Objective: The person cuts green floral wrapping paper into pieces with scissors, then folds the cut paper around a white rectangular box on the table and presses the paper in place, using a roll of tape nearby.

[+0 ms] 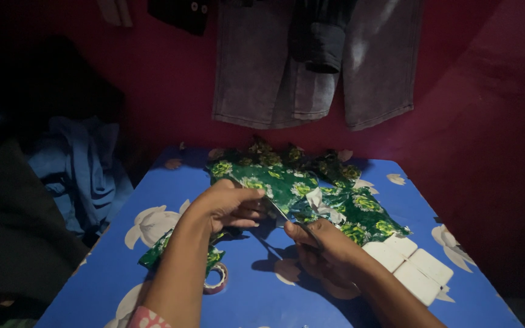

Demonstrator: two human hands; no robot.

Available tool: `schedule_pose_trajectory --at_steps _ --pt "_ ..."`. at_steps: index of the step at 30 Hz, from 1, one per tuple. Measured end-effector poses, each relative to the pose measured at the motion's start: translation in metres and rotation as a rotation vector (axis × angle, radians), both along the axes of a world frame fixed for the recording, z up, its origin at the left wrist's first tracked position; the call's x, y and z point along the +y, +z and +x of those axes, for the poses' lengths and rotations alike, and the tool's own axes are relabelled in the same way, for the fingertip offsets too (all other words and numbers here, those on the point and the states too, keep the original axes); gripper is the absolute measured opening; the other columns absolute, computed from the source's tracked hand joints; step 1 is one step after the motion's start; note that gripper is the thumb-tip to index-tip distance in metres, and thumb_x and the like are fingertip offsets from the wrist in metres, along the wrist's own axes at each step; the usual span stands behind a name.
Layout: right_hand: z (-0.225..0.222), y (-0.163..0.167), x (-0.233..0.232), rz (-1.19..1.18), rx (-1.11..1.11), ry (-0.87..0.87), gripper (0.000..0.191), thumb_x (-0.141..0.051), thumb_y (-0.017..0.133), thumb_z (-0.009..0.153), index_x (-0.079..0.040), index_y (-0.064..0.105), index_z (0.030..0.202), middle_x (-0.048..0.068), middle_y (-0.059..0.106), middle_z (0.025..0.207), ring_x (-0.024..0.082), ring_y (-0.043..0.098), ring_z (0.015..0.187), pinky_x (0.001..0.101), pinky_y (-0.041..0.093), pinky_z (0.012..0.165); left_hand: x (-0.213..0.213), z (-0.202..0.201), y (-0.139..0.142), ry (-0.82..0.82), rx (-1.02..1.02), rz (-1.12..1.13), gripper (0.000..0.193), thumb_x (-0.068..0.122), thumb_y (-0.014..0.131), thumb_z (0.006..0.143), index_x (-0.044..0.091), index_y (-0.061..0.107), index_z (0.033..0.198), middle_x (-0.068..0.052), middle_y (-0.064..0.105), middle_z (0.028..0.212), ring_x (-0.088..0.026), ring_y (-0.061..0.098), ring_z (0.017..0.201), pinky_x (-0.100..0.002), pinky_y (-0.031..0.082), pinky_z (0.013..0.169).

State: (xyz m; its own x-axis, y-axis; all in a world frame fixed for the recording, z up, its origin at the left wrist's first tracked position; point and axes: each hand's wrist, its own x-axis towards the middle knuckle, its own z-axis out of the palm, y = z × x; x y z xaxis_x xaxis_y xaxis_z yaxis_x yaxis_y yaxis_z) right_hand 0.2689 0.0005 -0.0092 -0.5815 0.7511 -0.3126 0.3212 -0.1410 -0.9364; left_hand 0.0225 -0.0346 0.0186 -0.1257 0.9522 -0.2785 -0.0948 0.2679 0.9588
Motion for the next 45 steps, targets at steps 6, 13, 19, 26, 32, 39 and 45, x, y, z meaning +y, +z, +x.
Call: schedule_pose_trajectory --at_steps 6,13,19,26,32,39,45 --pt "0.001 -0.002 0.001 -0.018 0.035 0.02 0.065 -0.06 0.074 0.083 -0.007 0.05 0.054 0.005 0.045 0.043 0.015 0.043 0.033 0.0296 0.024 0.031 0.005 -0.001 -0.006 -0.014 -0.016 0.009 0.029 0.016 0.073 0.088 -0.007 0.071 0.106 -0.023 0.077 0.101 -0.033 0.079 0.091 -0.042 0.067 0.075" --pt "0.003 -0.002 0.002 -0.01 0.023 0.025 0.066 -0.061 0.073 0.082 -0.005 0.053 0.054 0.007 0.048 0.043 0.016 0.045 0.034 0.0296 0.025 0.032 0.003 0.007 -0.003 -0.069 0.057 -0.01 0.026 0.017 0.074 0.087 -0.004 0.072 0.103 -0.021 0.08 0.095 -0.029 0.08 0.085 -0.04 0.067 0.075" --pt "0.005 -0.005 0.004 -0.08 0.057 0.016 0.062 -0.056 0.075 0.085 -0.005 0.054 0.056 0.005 0.046 0.044 0.014 0.04 0.035 0.0301 0.025 0.034 0.001 0.01 -0.001 -0.112 0.079 -0.001 0.024 0.017 0.075 0.087 -0.004 0.073 0.099 -0.019 0.079 0.09 -0.027 0.079 0.08 -0.04 0.066 0.073" --pt "0.005 -0.007 0.006 -0.105 0.086 0.038 0.057 -0.05 0.075 0.086 -0.005 0.054 0.059 0.004 0.047 0.046 0.014 0.042 0.036 0.0301 0.025 0.034 0.0 0.006 -0.004 -0.15 0.068 0.013 0.022 0.015 0.075 0.088 -0.006 0.074 0.096 -0.018 0.079 0.085 -0.026 0.079 0.076 -0.04 0.068 0.07" --pt "0.009 -0.008 0.013 -0.075 0.119 0.02 0.055 -0.049 0.075 0.085 -0.01 0.048 0.058 0.005 0.048 0.046 0.015 0.04 0.036 0.0327 0.027 0.035 0.011 0.003 -0.015 -0.257 -0.088 0.132 0.013 0.013 0.074 0.087 0.001 0.069 0.093 -0.012 0.073 0.08 -0.025 0.075 0.074 -0.043 0.067 0.074" --pt "0.022 0.012 0.015 0.137 0.002 0.023 0.057 -0.054 0.074 0.086 -0.009 0.054 0.058 -0.001 0.048 0.049 0.011 0.043 0.042 0.0295 0.031 0.042 0.017 0.006 -0.02 -0.358 -0.285 0.194 0.029 0.022 0.083 0.082 0.006 0.066 0.099 -0.007 0.068 0.083 -0.025 0.072 0.081 -0.048 0.067 0.079" --pt "0.017 0.005 0.021 0.16 -0.019 -0.023 0.051 -0.05 0.081 0.081 -0.009 0.059 0.061 0.001 0.055 0.052 0.013 0.047 0.045 0.0314 0.034 0.044 0.009 -0.002 -0.01 -0.101 -0.24 0.132 0.049 0.041 0.078 0.081 0.003 0.071 0.111 -0.009 0.08 0.097 -0.022 0.077 0.089 -0.041 0.062 0.078"
